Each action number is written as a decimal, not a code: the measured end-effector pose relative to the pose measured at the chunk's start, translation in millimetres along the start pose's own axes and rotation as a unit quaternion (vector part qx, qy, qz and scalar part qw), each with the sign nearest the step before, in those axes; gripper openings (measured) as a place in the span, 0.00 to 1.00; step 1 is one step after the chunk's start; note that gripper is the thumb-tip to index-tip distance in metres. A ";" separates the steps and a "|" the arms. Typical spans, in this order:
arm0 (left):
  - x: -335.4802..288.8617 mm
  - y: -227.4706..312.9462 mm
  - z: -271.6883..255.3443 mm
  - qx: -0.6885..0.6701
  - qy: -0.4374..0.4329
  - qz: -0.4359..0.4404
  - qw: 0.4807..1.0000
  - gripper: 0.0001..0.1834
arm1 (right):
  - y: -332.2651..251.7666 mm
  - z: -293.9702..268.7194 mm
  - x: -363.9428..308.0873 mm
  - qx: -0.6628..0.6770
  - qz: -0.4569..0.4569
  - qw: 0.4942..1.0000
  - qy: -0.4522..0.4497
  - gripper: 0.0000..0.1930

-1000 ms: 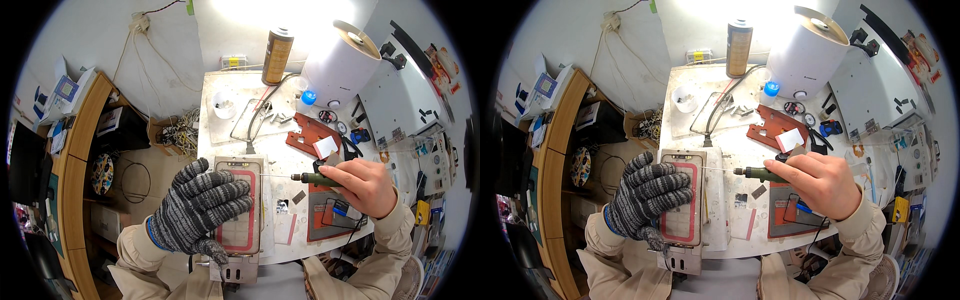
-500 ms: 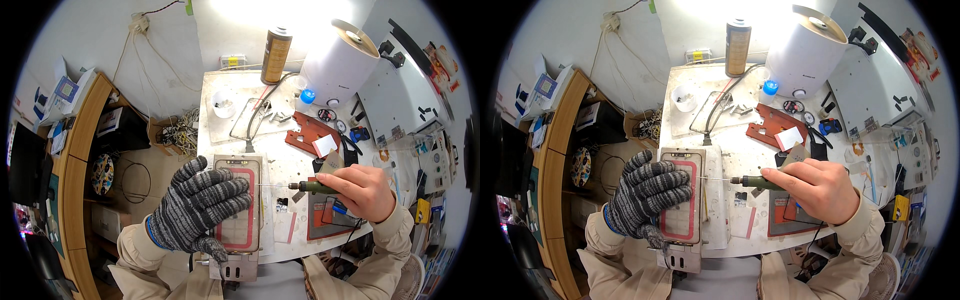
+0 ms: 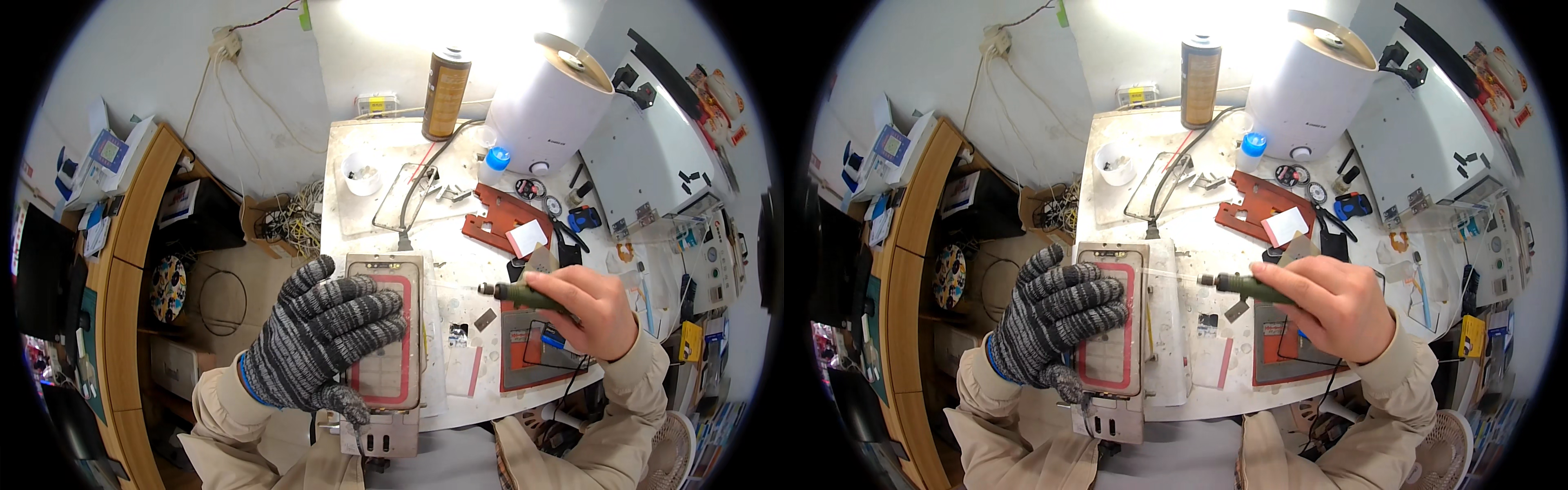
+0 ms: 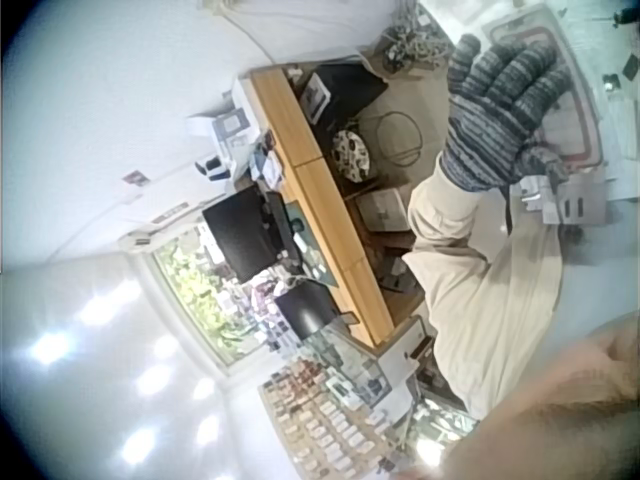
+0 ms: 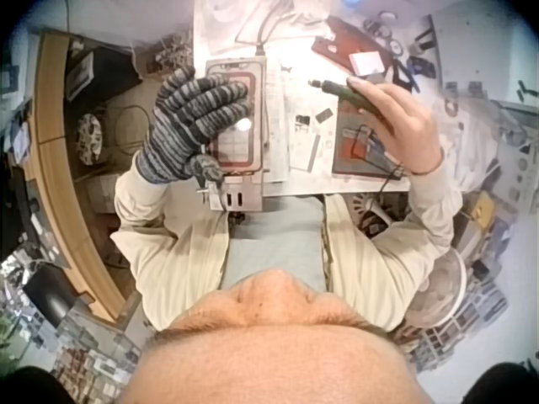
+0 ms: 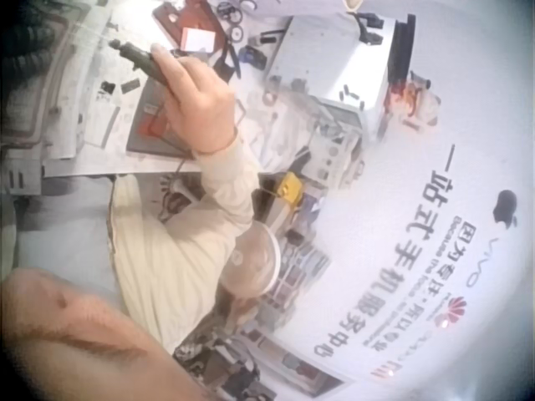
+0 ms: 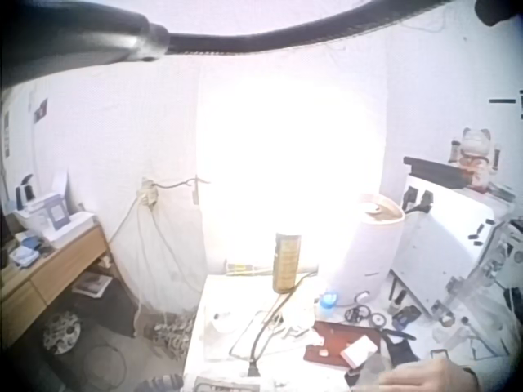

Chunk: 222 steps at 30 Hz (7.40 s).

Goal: The person uses a soldering iron to apply solder to multiple contact points on a rectangular electronic component mounted in a metal jig. They repeatedly dip the soldering iron tip into a small container of flux or solder and then apply it to the component's surface, working methodically across the grid of points.

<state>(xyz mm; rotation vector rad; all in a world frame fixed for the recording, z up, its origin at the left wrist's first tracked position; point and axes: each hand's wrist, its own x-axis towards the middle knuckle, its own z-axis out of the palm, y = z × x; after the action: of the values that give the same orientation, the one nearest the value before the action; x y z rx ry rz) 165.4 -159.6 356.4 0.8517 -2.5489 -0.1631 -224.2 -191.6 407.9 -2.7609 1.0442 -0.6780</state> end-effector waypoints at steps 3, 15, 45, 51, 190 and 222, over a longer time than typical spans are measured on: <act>-0.2 1.2 0.0 -0.014 0.002 -0.006 1.000 0.55 | 9.8 9.5 -0.3 -0.016 0.010 1.000 0.018 0.29; -0.7 1.9 -1.2 -0.013 -0.022 -0.020 0.999 0.55 | 22.4 26.8 2.1 -0.003 -0.010 1.000 0.024 0.29; -0.5 1.6 -3.7 0.008 -0.033 -0.013 0.999 0.55 | 18.4 26.9 -3.9 0.018 -0.003 1.000 0.006 0.27; 1.5 3.7 -6.4 0.017 -0.040 -0.011 0.999 0.55 | 18.3 26.8 -6.9 0.024 -0.006 1.000 -0.001 0.29; 3.2 11.6 -14.6 0.082 0.049 -0.019 0.995 0.45 | -52.8 2.5 -13.6 -0.088 0.008 0.996 -0.010 0.33; 39.0 13.6 -26.0 0.015 0.057 -0.019 0.998 0.09 | -51.5 -2.1 -16.6 -0.024 0.110 0.992 0.052 0.32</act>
<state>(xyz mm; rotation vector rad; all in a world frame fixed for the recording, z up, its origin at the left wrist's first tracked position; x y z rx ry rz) 141.9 -171.1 397.6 0.8956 -2.4350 -0.0862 -205.3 -141.7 416.9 -2.6180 1.3779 -0.7801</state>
